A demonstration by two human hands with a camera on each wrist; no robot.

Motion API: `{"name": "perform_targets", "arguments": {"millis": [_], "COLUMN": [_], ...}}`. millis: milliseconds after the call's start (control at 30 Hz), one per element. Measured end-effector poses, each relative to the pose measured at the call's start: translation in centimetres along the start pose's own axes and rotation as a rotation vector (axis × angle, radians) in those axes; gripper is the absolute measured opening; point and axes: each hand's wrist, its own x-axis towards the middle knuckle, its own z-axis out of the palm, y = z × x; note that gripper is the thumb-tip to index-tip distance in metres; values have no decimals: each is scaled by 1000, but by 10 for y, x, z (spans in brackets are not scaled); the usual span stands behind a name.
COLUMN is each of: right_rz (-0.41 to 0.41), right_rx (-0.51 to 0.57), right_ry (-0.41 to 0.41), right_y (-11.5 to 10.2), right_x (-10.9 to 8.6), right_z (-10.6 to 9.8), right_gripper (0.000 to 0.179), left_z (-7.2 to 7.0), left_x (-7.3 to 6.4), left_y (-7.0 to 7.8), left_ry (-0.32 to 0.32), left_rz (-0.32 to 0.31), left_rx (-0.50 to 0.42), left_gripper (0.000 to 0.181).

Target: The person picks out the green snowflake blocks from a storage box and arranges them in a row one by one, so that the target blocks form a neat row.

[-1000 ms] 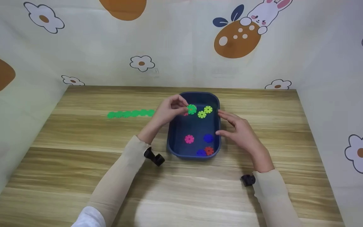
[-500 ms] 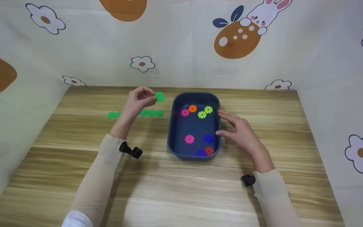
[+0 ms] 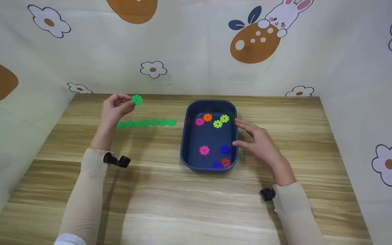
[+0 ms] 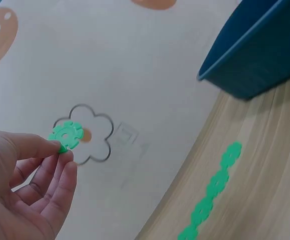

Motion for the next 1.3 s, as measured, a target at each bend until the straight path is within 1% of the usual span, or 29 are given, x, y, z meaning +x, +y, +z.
{"name": "perform_targets", "arguments": {"millis": [67, 200, 367, 433, 600, 700, 833, 900, 1000, 1200, 1300], "right_rz": [0, 7, -19, -26, 8, 19, 27, 29, 34, 47, 28], "right_rx": [3, 2, 20, 29, 16, -3, -15, -13, -17, -13, -8], "right_ry": [-3, -6, 13, 20, 12, 3, -11, -15, -22, -26, -13], "right_y": [-1, -1, 1, 1, 3, 4, 4, 3, 3, 0, -1], "right_x": [0, 0, -1, -1, -1, -1, 0, 0, 0, 0, 0], "right_z": [0, 0, 0, 1, 0, -1, -1, -2, -2, -2, -2], "right_gripper": [60, 60, 59, 59, 59, 61, 62, 62, 62, 63, 62], "left_z": [-10, -30, -49, -56, -71, -80, -92, -97, -102, -107, -108], "left_x": [0, 1, -3, -6, -14, -14, -10, -8, -7, -8, -9], "left_y": [-4, -11, -20, -21, -19, -26, -47, -58, -70, -83, -86], "left_ry": [29, 77, 164, 201, 251, 278, 303, 311, 318, 321, 317], "left_rz": [-2, -28, -112, -149, -210, -241, -258, -258, -265, -279, -295], "left_rx": [5, 2, -76, -103, -96, -61, 33, 68, 102, 204, 234], "left_gripper": [13, 12, 13, 15, 20, 21, 21, 21, 20, 16, 18]}}
